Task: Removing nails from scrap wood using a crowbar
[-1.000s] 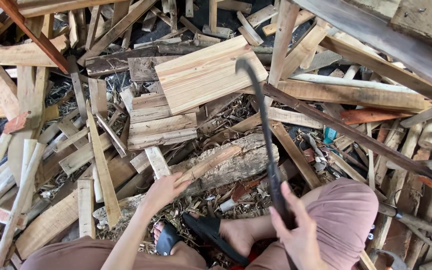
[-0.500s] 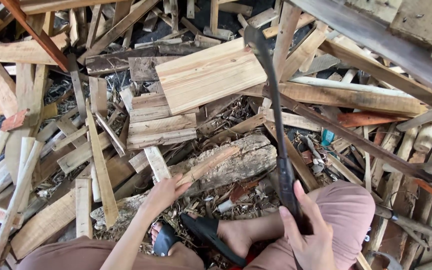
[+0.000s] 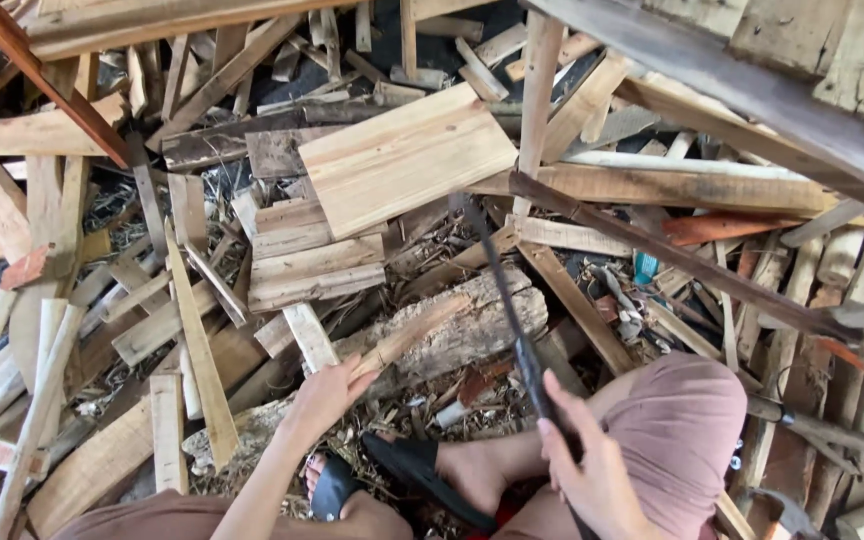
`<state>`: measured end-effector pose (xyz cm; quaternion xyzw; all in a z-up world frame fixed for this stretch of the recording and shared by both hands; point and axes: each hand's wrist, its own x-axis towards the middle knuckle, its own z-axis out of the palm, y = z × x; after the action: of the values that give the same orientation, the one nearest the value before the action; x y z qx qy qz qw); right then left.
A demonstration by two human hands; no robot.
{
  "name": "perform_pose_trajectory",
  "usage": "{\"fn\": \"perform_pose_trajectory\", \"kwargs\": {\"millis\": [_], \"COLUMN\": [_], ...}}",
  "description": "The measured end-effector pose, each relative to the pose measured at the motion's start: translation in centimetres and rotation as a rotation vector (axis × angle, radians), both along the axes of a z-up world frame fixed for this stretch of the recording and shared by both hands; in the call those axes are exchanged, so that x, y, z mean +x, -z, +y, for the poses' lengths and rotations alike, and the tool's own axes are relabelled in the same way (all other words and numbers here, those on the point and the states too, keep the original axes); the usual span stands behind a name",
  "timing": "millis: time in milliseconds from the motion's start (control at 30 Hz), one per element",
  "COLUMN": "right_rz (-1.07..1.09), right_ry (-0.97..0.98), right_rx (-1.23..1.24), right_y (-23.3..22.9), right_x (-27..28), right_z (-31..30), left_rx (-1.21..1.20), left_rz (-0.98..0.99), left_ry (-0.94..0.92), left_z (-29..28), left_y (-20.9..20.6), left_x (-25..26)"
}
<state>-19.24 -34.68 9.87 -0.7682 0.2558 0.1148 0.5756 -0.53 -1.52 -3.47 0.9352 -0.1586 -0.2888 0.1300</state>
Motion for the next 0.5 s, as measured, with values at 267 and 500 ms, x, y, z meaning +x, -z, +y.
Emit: {"fn": "perform_pose_trajectory", "kwargs": {"millis": [267,500], "right_rz": [-0.292,0.163], "right_ry": [0.052,0.032], "right_rx": [-0.166,0.085], "right_y": [4.2,3.3], "right_x": [-2.0,-1.3], "right_z": [0.3,0.9], "left_rx": [-0.018,-0.018], "left_rz": [0.074,0.055], "left_ry": [-0.044,-0.05], "left_z": [-0.3,0.1], "left_y": [-0.7,-0.5], "left_x": [-0.4,-1.0]}}
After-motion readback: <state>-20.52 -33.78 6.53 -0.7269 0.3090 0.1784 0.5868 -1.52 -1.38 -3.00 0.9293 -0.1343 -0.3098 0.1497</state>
